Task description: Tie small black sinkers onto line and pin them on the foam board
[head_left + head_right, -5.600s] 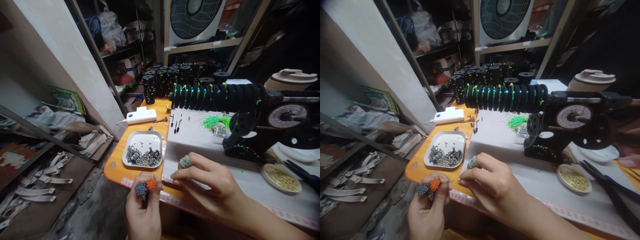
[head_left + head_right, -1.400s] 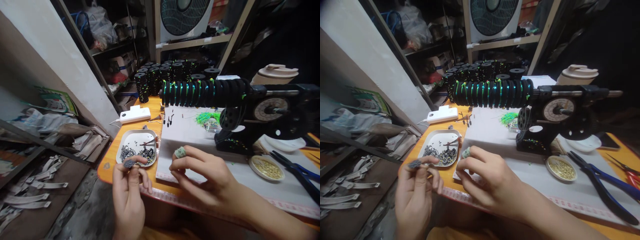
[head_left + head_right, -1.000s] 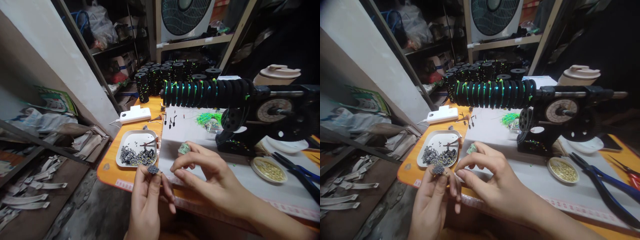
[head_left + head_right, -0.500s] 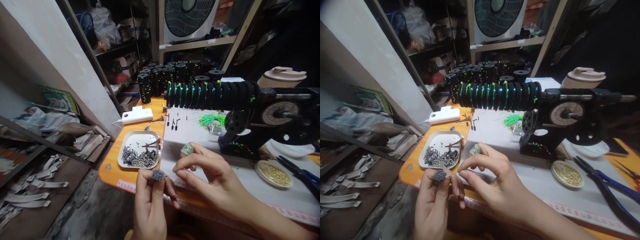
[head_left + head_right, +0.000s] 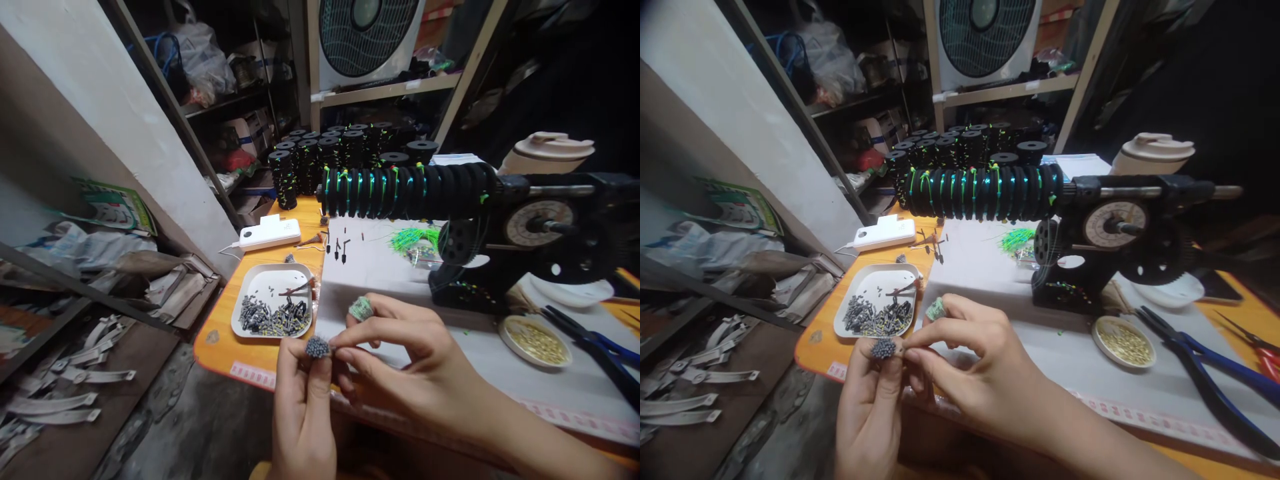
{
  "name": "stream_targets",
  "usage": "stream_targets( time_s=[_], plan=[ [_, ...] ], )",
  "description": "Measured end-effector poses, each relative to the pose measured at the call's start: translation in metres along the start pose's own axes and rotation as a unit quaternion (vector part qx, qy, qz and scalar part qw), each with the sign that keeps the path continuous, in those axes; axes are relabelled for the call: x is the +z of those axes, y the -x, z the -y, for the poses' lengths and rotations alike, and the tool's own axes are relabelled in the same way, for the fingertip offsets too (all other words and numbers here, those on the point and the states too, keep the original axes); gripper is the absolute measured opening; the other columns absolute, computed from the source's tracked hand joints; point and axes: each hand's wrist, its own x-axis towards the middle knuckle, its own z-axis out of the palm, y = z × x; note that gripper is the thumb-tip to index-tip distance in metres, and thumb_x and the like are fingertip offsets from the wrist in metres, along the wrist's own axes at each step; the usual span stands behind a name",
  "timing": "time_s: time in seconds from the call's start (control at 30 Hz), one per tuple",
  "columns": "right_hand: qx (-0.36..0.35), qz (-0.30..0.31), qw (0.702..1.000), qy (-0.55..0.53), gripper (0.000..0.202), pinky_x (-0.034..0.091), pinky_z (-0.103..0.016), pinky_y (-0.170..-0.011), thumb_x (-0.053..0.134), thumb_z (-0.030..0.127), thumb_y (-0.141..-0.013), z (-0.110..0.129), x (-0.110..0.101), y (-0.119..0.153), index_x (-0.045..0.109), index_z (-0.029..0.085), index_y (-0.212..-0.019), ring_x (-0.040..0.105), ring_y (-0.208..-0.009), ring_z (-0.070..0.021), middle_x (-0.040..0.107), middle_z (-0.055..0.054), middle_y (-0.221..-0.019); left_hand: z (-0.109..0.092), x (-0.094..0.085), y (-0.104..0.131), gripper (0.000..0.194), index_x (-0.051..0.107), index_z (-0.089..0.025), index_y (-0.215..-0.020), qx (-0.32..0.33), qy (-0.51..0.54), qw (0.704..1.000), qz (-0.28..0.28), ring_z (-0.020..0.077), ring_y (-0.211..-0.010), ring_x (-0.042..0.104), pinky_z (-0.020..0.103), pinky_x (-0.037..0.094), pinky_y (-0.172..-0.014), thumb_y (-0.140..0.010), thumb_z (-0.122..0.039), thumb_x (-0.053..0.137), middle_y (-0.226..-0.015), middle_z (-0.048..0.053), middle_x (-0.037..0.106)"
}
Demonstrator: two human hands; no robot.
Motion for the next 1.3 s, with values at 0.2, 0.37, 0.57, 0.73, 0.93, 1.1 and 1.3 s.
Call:
stream_targets(
  time_s=[0.2,0.37,0.57,0.73,0.93,1.1,1.3],
  plan=[
    [-0.001,0.0,1.0,-0.008,0.013,0.038,-0.022,-0.052,0.065,0.011,-0.086,0.001,0.0,0.001,0.077,0.016,-0.086,0.048,-0.06,-0.0119,0.052,-0.001,-0.064,0.0,0.001,0.001,0.021,0.062,-0.021,-0.082,-0.003,-0.005,1.0,-0.01,0.0117,-0.066,0.06,0.018,0.047,-0.06,-0.089,-0.04,0.065,-0.077,0.001,0.067],
    [0.021,0.024,0.999,-0.01,0.012,0.04,-0.022,-0.054,0.063,0.01,-0.085,0.0,0.003,0.004,0.073,0.016,-0.083,0.051,-0.064,-0.0122,0.055,-0.002,-0.07,0.003,0.009,0.001,0.018,0.058,-0.022,-0.081,0.027,0.071,0.996,-0.041,0.008,-0.057,0.053,0.016,0.046,-0.055,-0.088,-0.036,0.066,-0.067,-0.004,0.058],
    [-0.024,0.011,0.999,-0.027,0.013,0.039,-0.021,-0.053,0.063,0.011,-0.088,-0.005,0.004,0.004,0.076,0.012,-0.086,0.048,-0.062,-0.0115,0.057,-0.004,-0.068,0.0,0.017,-0.002,0.026,0.051,-0.022,-0.076,0.038,0.161,0.984,-0.073,0.0043,-0.045,0.039,0.01,0.035,-0.04,-0.085,-0.037,0.07,-0.058,-0.008,0.044],
    [-0.031,0.012,0.999,-0.031,0.015,0.041,-0.021,-0.055,0.062,0.014,-0.09,-0.007,0.003,0.004,0.077,0.013,-0.092,0.049,-0.062,-0.0119,0.061,-0.005,-0.07,0.004,0.016,0.0,0.026,0.05,-0.022,-0.076,0.03,0.151,0.986,-0.068,0.0039,-0.044,0.04,0.01,0.035,-0.041,-0.087,-0.038,0.067,-0.056,-0.008,0.045],
    [-0.021,0.045,0.999,-0.02,0.012,0.04,-0.019,-0.055,0.062,0.008,-0.086,-0.004,0.006,0.008,0.072,0.014,-0.09,0.049,-0.066,-0.0108,0.055,-0.003,-0.076,0.009,0.008,-0.004,0.016,0.059,-0.023,-0.084,0.108,0.098,0.987,-0.067,0.0047,-0.051,0.049,0.015,0.043,-0.049,-0.088,-0.037,0.066,-0.074,-0.004,0.057],
    [-0.056,0.066,0.996,-0.007,0.009,0.037,-0.019,-0.054,0.061,0.007,-0.084,-0.005,0.005,0.009,0.065,0.013,-0.088,0.046,-0.066,-0.0092,0.048,0.0,-0.078,0.004,0.001,-0.006,0.009,0.062,-0.026,-0.088,0.21,0.144,0.967,-0.021,0.0053,-0.046,0.042,0.018,0.04,-0.046,-0.092,-0.033,0.06,-0.064,-0.007,0.053],
    [-0.099,0.055,0.992,0.056,0.011,0.039,-0.022,-0.052,0.058,0.011,-0.091,-0.007,0.007,0.009,0.068,0.014,-0.095,0.047,-0.064,-0.0114,0.051,-0.002,-0.075,-0.007,0.002,-0.006,0.011,0.063,-0.024,-0.083,0.256,0.182,0.948,-0.056,0.0059,-0.042,0.038,0.017,0.035,-0.04,-0.088,-0.034,0.066,-0.055,-0.007,0.046]
  ],
)
